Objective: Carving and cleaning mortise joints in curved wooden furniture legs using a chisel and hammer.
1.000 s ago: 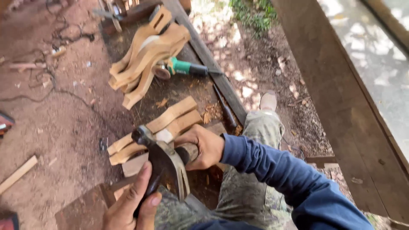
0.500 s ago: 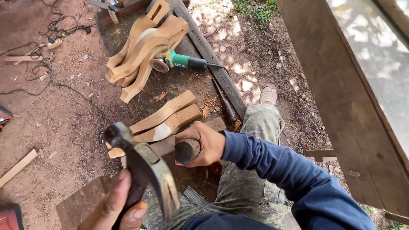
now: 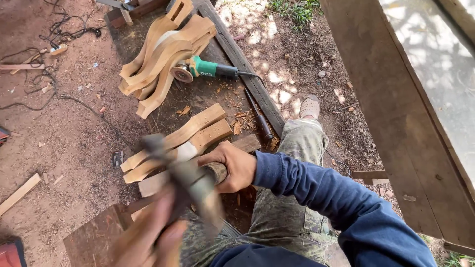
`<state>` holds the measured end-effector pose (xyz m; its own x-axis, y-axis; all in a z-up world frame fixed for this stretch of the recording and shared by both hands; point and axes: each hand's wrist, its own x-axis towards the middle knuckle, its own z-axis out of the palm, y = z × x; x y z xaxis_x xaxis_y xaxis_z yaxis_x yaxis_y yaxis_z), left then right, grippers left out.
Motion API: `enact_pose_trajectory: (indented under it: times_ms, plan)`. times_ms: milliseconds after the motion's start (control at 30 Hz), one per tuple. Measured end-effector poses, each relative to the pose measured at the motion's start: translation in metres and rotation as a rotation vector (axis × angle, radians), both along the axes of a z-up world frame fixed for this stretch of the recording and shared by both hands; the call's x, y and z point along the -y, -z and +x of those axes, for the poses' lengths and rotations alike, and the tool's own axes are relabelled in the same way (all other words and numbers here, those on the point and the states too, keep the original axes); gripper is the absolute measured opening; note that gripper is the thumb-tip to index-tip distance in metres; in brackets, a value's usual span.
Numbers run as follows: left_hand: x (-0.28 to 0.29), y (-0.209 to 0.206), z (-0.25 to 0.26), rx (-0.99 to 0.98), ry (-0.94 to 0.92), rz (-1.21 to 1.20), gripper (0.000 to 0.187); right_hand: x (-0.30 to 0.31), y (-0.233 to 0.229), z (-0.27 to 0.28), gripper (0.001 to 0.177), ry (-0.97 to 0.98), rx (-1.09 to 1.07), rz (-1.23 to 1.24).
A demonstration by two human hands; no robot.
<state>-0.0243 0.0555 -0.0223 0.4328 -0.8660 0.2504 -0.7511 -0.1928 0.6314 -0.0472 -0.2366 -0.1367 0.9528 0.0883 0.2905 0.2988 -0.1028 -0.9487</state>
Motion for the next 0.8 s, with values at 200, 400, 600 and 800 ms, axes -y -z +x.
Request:
enact_pose_trajectory:
  times_ms: [200,400,600,800]
  plan:
    - [0.051,-0.018,0.037,-0.257,-0.004,-0.038,0.051,0.006,-0.022,-0.001,0.019,0.0,0.07,0.101]
    - [0.075,-0.023,0.033,-0.038,-0.071,0.066,0.053,0.008,0.016,0.0,0.021,0.013,0.05,0.072]
    - [0.066,-0.021,0.019,-0.267,0.04,-0.274,0.046,0.018,0.015,0.0,0.04,0.113,0.224,-0.012]
    - [0.085,-0.026,0.028,0.095,-0.001,-0.015,0.051,0.026,0.031,0.004,0.032,0.1,0.092,0.032]
